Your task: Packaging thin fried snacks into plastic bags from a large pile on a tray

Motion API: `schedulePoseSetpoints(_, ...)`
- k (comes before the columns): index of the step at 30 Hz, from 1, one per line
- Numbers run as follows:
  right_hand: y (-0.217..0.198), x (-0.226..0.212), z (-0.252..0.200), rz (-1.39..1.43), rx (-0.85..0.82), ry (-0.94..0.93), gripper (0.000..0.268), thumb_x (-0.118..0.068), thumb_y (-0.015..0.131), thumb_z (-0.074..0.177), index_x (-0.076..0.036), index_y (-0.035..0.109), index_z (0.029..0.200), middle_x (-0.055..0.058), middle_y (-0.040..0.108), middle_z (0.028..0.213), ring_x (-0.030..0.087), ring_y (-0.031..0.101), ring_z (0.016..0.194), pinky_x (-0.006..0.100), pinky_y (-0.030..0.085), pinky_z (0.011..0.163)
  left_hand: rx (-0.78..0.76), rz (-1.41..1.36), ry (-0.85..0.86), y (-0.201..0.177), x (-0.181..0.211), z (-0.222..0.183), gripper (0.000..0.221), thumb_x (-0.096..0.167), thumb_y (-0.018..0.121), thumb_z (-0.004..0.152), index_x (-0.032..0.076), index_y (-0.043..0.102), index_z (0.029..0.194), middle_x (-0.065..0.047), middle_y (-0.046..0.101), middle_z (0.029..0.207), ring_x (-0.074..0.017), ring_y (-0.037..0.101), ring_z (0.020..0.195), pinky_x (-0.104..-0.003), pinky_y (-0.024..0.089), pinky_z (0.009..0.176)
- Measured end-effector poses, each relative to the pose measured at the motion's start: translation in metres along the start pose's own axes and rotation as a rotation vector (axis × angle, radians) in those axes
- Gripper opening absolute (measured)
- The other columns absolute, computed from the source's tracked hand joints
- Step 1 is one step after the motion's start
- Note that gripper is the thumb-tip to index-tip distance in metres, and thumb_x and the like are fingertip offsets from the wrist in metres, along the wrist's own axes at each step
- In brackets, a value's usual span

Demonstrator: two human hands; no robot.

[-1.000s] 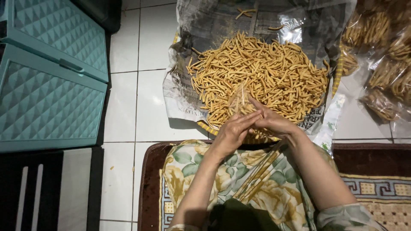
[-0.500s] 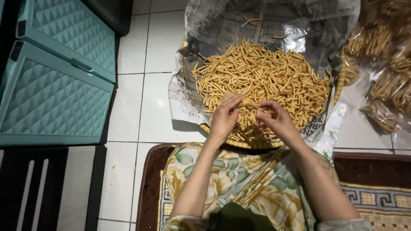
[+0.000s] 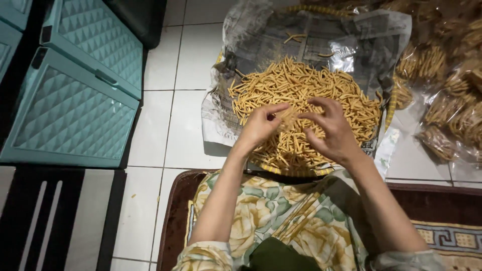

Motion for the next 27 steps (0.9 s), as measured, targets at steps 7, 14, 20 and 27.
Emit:
schedulePoseSetpoints(7,0.0,-0.018,0.033,-0.313,-0.301,-0.162,0.014,-0.03,0.076,0.086,-0.015,0.075,0.086,0.013,0.058,0.132,0.042,0.053,0.128,0.047,0.055,0.091,-0.078,0.094,-0.05,-0.002,0.006,0.002,0.037,-0.005,0.066,0.089,0.018,0.079,0.114,-0.021,0.073,0.123,-0.0105,0.063,0.064,-0.022,0.05,0.054)
schedulePoseSetpoints(14,-0.049,-0.073,0.069,0.384,-0.41,0.32,0.031,-0.029,0.074,0.089,0.0,0.075,0.079,0.025,0.056,0.144,0.051,0.05,0.132,0.067,0.038,0.109,-0.187,-0.55,0.186,0.004,-0.075,-0.019,0.069,0.024,0.065,0.099,-0.003,0.033,0.154,-0.029,0.032,0.161,-0.0395,0.035,0.147,-0.049,0.039,0.118)
schedulePoseSetpoints(20,-0.055,-0.078,0.071,0.568,-0.449,0.389,0.025,-0.028,0.071,0.091,-0.004,0.075,0.083,0.024,0.053,0.149,0.048,0.048,0.137,0.066,0.039,0.108,-0.317,-0.485,-0.063,0.031,-0.094,-0.039,0.075,0.016,0.09,0.079,0.005,0.054,0.143,-0.012,0.062,0.137,-0.0211,0.057,0.125,-0.039,0.051,0.107)
schedulePoseSetpoints(27,-0.075,-0.069,0.069,0.486,-0.493,0.736,0.054,-0.042,0.043,0.107,0.004,0.069,0.12,0.03,0.065,0.131,0.045,0.063,0.126,0.059,0.047,0.106,-0.281,-0.244,-0.058,0.031,-0.083,-0.049,0.072,0.027,0.089,0.08,0.005,0.059,0.141,-0.016,0.069,0.132,-0.0226,0.063,0.123,-0.038,0.051,0.106)
Point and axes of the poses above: each hand's wrist, its own z-axis towards the middle knuckle, its own y-axis out of the palm, x = y × z, the point moved 1 cm from there along z, towards the middle knuckle
